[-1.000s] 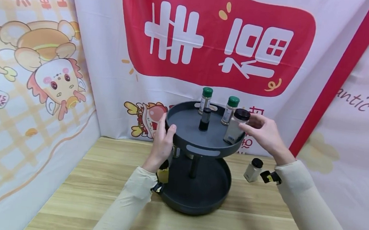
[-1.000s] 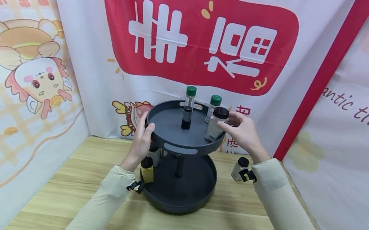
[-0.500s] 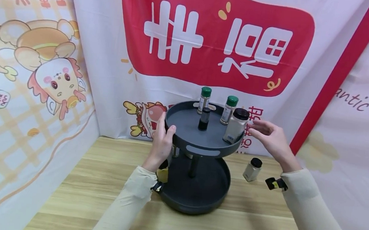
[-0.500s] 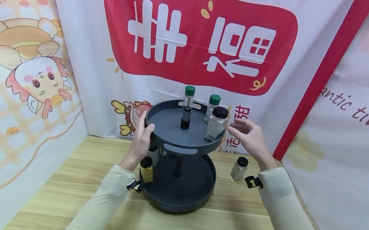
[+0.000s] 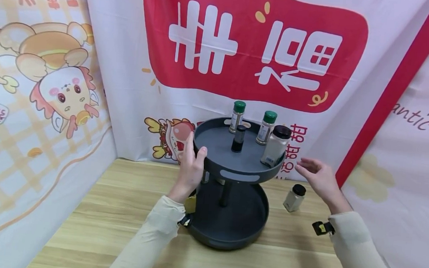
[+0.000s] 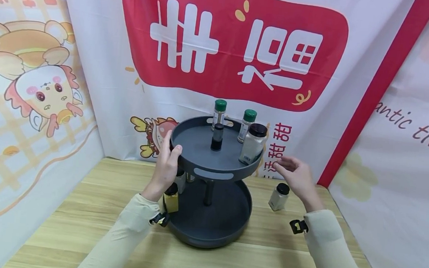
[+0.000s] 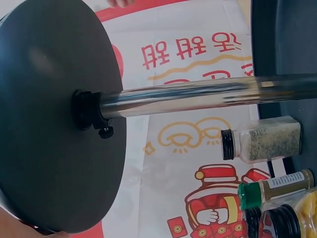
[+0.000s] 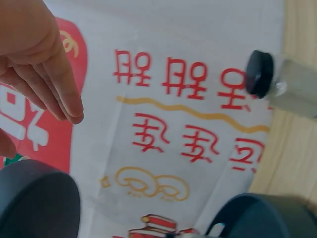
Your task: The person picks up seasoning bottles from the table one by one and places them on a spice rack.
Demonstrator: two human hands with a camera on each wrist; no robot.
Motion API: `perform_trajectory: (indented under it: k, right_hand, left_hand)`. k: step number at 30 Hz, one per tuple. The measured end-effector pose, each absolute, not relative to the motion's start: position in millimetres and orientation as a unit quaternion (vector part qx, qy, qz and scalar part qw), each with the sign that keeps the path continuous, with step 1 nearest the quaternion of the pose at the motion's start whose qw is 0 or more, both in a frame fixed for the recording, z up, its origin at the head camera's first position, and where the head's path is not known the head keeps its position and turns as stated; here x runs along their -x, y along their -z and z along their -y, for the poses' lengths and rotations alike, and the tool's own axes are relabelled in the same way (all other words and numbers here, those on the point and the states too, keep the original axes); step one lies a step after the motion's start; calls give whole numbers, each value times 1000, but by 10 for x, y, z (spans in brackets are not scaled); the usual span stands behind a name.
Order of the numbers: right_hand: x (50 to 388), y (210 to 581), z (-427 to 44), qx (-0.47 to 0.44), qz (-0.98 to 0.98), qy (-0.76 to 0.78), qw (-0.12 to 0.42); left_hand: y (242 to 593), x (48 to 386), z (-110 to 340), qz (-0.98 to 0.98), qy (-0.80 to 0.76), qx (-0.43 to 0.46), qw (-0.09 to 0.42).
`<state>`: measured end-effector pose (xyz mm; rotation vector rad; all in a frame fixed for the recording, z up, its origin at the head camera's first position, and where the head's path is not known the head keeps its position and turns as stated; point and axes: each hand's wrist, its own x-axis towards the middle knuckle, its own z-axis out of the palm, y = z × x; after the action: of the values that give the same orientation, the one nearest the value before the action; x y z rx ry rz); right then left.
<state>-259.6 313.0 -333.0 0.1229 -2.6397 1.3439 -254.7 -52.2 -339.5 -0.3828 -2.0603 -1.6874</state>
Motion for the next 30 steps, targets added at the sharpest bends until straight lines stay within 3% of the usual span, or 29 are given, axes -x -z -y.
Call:
perform_trajectory:
  k: [9, 16, 30]
  right_hand:
    - [2629, 3605, -3252, -27, 907, -408, 106]
    - [2675, 3854, -3371, -11, 921, -380, 80]
    - [2723, 4208, -3561, 16, 927, -359, 112]
  left_hand:
    - [3395, 2509, 511, 752, 603, 139, 229]
    - [3392, 2481, 493, 756, 599, 131, 229]
    - [3369, 2397, 420, 750, 607, 114, 236]
